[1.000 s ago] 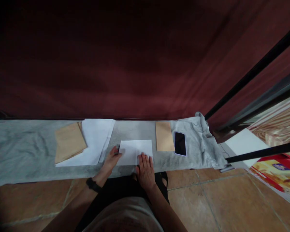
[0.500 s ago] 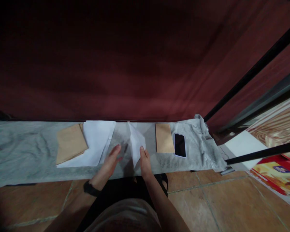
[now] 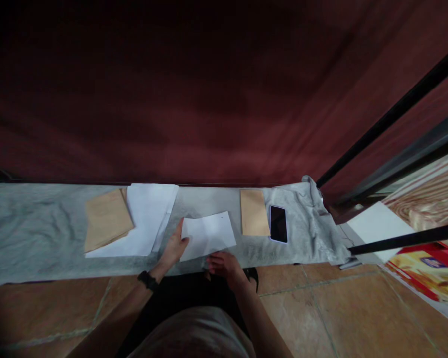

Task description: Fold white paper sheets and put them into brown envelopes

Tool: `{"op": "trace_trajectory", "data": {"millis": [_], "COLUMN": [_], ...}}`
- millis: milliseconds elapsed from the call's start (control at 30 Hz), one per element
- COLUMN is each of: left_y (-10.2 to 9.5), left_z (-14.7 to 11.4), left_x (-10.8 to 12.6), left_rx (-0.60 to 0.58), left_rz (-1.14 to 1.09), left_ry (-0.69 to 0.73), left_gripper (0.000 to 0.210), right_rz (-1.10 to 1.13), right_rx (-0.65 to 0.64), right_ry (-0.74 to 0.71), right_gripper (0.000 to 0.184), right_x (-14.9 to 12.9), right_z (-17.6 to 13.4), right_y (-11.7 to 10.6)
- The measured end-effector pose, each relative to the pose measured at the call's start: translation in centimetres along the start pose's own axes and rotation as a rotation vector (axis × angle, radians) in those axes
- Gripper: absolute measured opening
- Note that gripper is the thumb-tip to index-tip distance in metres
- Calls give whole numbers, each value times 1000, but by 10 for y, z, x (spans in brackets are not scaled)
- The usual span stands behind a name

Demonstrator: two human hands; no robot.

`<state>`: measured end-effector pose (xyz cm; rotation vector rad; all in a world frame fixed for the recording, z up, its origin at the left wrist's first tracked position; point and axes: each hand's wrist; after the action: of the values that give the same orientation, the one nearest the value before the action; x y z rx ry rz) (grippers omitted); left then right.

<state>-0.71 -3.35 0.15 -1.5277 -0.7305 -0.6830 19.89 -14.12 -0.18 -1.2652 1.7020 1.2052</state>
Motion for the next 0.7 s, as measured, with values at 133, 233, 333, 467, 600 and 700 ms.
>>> {"op": "trace_trajectory", "data": {"millis": [133, 233, 333, 467, 600, 700], "left_y": [-4, -3, 5, 32, 54, 56], "left_z": [8, 5, -12, -52, -84, -91], "left_x": [0, 7, 14, 10, -2, -7], "left_rx": [-44, 26, 141, 43, 0, 20], "left_rz": [178, 308, 423, 530, 652, 707], "left_ry": [29, 87, 205, 428, 553, 562], "left_gripper": [80, 77, 63, 59, 66, 66], "right_rz": [-243, -337, -636, -1206, -1395, -1437], "right_rx": [67, 155, 166, 50, -12, -11], "right_ry": [-123, -236, -486, -779, -786, -767], "right_gripper": [55, 41, 40, 49, 53, 53], "right_x": [2, -2, -4, 1, 11, 16], "right_z": [4, 11, 13, 13, 10, 7], "right_y": [-3, -1, 5, 18, 27, 25]}}
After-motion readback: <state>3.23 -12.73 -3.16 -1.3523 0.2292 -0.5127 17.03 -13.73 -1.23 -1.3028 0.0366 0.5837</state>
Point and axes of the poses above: each hand's wrist, its own z-axis towards the middle knuckle, its own y-axis out of the palm, x = y × z, and after that the axes turned 6 degrees about -y, right-handed
